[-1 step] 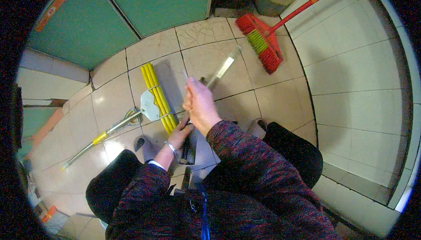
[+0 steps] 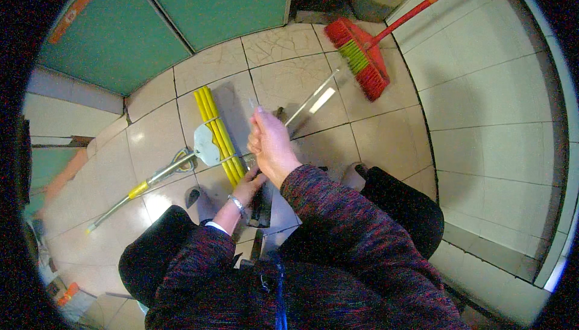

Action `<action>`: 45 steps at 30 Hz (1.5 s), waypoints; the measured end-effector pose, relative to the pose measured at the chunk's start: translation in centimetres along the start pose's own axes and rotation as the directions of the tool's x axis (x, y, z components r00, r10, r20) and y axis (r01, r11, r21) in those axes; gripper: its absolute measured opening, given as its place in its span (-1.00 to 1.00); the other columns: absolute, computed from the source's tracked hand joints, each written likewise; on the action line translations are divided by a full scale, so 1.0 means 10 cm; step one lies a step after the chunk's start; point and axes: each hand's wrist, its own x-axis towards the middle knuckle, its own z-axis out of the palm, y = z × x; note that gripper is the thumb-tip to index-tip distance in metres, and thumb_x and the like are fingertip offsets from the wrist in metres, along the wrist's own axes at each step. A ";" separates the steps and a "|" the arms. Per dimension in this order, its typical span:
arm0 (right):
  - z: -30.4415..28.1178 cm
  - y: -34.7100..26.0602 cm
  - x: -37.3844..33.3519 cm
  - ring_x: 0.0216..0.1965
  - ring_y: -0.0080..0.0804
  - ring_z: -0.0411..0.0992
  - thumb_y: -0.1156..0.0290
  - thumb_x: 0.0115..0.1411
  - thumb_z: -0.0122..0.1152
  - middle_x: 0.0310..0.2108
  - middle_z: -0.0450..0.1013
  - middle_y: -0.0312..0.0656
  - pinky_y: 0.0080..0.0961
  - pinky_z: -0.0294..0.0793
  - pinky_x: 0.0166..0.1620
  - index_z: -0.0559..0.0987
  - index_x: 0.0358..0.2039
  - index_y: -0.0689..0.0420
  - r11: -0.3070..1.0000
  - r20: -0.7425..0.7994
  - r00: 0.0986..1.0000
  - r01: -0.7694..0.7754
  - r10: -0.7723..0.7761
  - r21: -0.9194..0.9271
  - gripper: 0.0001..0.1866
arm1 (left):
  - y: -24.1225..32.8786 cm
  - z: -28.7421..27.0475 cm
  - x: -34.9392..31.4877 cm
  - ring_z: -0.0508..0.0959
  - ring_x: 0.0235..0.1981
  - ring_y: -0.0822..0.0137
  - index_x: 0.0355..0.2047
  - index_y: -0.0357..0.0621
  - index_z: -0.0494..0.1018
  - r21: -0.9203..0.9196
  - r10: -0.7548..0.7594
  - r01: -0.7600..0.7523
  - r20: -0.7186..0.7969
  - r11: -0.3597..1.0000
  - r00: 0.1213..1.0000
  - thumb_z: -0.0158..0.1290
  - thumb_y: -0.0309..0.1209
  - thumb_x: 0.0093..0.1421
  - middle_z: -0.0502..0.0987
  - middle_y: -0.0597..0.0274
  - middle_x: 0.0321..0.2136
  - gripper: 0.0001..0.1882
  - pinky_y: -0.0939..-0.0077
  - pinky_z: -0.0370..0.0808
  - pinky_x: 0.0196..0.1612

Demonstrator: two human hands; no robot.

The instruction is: The person assembles a mop by inserting metal rods into a mop head and securing them with zip ties. The person uses a screwdriver to tighten the zip ties and ensure the rods are firmly attached.

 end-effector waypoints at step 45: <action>0.14 0.24 -0.16 -0.68 -0.73 -0.02 0.34 0.22 0.00 -0.71 0.10 -0.50 -0.72 -0.03 -0.57 0.47 -0.34 0.16 0.969 0.254 0.965 0.003 0.061 -0.246 -0.84 | 0.03 -0.01 0.42 0.43 -0.20 0.26 0.06 -0.12 -0.05 -0.120 -0.456 0.473 0.142 0.873 0.878 0.15 -0.16 -0.02 0.33 0.10 -0.12 -0.22 0.30 0.43 -0.22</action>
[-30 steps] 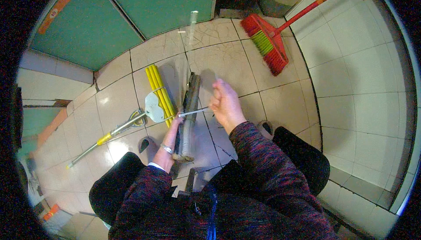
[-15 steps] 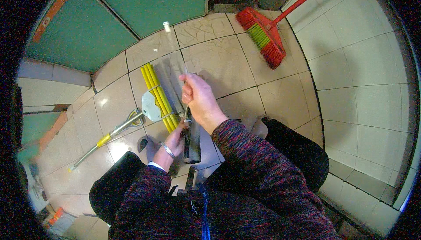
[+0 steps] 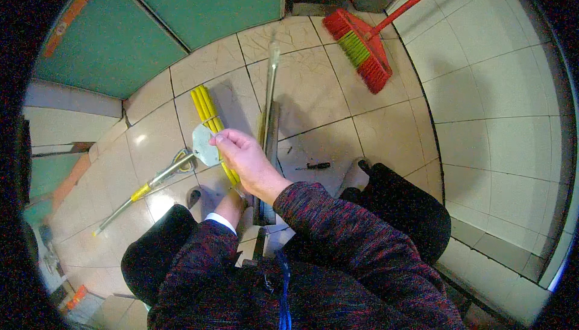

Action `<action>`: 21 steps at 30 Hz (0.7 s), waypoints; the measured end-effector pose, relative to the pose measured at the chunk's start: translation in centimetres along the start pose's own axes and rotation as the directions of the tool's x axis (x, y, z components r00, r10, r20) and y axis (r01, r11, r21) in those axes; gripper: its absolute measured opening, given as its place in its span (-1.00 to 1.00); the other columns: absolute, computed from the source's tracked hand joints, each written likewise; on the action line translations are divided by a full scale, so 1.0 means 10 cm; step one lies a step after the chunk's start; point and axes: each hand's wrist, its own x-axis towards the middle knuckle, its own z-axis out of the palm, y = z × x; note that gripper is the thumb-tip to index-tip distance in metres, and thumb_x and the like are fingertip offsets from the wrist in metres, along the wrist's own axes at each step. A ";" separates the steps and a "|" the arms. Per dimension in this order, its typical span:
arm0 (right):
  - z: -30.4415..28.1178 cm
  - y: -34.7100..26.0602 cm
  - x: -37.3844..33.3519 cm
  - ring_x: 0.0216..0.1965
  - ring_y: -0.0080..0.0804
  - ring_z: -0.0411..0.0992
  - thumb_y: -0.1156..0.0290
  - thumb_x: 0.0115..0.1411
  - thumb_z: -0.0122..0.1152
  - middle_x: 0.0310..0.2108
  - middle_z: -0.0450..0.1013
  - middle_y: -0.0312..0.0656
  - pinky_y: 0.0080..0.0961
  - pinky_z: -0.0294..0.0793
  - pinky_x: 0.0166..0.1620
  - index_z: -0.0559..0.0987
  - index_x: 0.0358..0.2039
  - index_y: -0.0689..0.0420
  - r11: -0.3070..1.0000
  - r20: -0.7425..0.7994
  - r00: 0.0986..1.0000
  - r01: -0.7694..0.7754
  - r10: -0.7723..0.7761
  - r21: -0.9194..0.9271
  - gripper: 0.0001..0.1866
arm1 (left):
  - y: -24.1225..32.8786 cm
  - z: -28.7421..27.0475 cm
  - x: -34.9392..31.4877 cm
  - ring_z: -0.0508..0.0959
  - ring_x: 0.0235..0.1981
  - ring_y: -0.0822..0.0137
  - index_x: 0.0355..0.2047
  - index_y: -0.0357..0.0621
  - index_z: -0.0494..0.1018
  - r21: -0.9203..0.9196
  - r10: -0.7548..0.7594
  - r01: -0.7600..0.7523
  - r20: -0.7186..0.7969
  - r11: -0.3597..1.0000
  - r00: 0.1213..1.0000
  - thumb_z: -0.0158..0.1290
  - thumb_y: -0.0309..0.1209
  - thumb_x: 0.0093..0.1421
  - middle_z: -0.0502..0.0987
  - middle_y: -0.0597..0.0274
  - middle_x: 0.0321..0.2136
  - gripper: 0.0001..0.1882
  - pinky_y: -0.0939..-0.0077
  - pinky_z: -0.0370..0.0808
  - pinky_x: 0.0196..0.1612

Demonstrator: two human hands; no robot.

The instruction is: The person assembles a mop by inserting metal rods into a mop head and securing them with zip ties. The person uses a screwdriver to tighten the zip ties and ensure the rods are firmly attached.

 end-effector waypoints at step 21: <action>-0.83 -0.82 0.06 -0.71 -0.68 -0.04 0.32 0.21 0.01 -0.71 0.05 -0.50 -0.69 -0.02 -0.57 0.38 -0.38 0.02 0.878 -0.303 0.949 0.212 -0.081 0.429 -0.91 | 0.27 0.21 -0.42 0.39 -0.47 0.42 -0.21 -0.28 0.30 -0.185 0.429 -0.546 -0.438 0.818 0.790 0.10 -0.32 -0.06 0.41 0.28 -0.45 -0.57 0.53 0.37 -0.38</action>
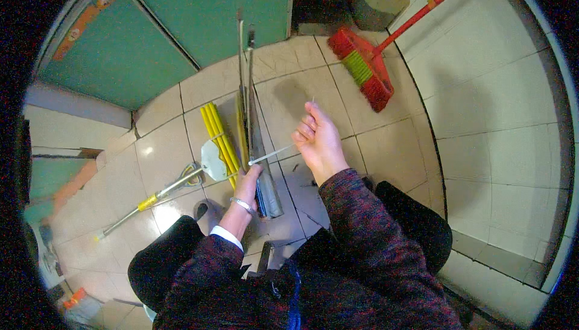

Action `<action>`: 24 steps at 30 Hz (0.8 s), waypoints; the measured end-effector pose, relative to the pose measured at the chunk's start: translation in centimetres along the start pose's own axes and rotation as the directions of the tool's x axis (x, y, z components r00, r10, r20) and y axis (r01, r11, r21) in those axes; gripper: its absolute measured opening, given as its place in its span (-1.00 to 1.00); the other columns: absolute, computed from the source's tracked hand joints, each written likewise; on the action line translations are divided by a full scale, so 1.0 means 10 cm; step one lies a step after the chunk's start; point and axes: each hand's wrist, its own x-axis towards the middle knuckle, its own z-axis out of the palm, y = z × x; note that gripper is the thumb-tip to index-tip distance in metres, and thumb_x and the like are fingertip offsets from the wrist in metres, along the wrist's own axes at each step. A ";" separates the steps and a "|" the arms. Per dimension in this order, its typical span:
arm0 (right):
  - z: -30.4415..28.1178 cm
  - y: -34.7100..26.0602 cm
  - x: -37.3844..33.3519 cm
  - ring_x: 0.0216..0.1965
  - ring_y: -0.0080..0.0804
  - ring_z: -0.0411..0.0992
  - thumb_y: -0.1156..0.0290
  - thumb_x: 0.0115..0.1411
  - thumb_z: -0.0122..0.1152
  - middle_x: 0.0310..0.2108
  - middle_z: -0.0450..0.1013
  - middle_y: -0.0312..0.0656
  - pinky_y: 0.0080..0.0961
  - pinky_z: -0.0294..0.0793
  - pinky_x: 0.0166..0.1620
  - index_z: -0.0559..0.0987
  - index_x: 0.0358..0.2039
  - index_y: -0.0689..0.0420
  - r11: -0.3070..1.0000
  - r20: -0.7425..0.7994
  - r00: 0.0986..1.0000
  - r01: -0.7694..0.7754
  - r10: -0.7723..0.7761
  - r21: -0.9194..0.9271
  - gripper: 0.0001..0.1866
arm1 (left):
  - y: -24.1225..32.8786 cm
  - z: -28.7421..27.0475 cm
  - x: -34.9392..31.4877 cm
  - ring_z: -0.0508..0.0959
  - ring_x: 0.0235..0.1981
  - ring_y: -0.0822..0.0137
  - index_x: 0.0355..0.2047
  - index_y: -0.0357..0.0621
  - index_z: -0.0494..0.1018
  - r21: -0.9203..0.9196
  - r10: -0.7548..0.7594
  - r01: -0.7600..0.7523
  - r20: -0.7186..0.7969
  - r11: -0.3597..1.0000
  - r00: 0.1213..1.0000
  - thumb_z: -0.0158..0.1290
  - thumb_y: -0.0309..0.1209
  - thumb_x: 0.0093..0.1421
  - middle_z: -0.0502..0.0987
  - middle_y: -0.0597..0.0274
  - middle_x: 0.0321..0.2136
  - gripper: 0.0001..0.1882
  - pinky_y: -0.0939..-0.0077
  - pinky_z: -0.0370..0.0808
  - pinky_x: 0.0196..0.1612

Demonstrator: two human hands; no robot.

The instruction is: The person assembles a mop by inserting metal rods into a mop head and securing them with zip ties. The person uses a screwdriver to tighten the zip ties and ensure the rods are firmly attached.

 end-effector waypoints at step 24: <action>1.01 -0.04 -1.73 -0.09 -0.42 0.35 0.48 0.13 0.10 -0.13 0.38 -0.18 -0.47 0.32 0.00 0.46 -0.10 0.24 0.101 0.907 0.409 0.903 0.100 -0.418 -0.70 | 1.39 0.03 -1.71 0.42 -0.34 0.28 -0.15 -0.30 0.17 0.260 0.750 -0.725 0.006 0.638 0.662 0.18 -0.34 -0.15 0.41 0.07 -0.35 -0.41 0.41 0.40 -0.24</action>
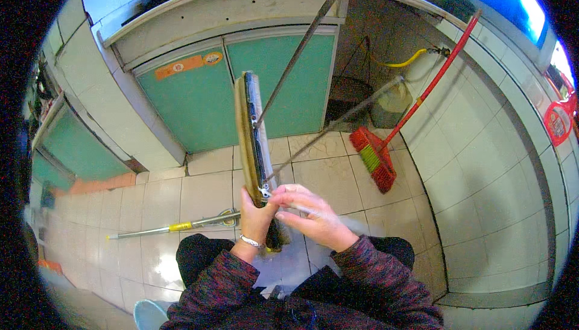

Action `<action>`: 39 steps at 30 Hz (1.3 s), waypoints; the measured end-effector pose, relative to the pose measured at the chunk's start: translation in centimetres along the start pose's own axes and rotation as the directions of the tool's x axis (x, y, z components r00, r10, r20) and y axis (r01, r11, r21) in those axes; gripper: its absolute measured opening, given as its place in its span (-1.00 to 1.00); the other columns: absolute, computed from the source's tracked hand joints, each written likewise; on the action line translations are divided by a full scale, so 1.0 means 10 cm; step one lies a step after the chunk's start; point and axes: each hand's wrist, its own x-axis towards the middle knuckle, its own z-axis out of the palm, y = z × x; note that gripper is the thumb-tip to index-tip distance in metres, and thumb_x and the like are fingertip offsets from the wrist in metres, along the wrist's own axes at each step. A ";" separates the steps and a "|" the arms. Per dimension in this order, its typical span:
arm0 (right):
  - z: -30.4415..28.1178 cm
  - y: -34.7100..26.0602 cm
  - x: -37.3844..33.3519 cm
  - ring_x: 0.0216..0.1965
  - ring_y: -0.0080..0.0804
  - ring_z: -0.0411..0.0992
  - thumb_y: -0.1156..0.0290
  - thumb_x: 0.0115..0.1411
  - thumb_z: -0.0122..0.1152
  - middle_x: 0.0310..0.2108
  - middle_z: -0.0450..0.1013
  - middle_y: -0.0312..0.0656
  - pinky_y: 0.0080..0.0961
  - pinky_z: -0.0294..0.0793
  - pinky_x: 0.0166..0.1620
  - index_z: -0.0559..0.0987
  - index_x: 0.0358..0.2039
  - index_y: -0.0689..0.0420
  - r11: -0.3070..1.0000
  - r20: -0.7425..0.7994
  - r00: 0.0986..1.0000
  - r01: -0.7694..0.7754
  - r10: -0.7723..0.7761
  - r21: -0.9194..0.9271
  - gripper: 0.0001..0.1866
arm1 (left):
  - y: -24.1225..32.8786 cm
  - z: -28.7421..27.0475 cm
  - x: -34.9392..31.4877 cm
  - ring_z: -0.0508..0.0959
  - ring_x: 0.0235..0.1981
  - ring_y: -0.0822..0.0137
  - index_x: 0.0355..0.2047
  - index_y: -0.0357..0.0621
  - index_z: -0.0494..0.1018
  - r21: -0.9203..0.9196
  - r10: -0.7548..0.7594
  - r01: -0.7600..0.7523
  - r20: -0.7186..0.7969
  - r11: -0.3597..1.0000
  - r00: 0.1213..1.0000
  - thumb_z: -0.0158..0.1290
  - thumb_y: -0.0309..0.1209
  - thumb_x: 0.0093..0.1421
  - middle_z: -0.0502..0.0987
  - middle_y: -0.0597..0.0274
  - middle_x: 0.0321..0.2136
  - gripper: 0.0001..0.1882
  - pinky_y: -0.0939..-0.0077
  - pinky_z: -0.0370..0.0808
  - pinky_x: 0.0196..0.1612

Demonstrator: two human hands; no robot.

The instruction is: The person assembles a mop by inserting metal rods into a mop head and securing them with zip ties. The person uses a screwdriver to tighten the zip ties and ensure the rods are firmly attached.

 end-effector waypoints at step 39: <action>0.08 0.25 -0.06 -0.22 -0.52 0.41 0.48 0.20 -0.03 -0.18 0.40 -0.16 -0.60 0.44 -0.19 0.50 -0.22 0.28 0.938 -0.081 0.960 -0.241 0.269 0.250 -0.80 | -0.36 0.08 -0.31 0.40 -0.45 0.42 -0.24 -0.28 0.23 -0.245 -0.211 0.240 0.137 0.940 0.968 0.08 -0.43 -0.01 0.40 0.21 -0.44 -0.64 0.53 0.40 -0.37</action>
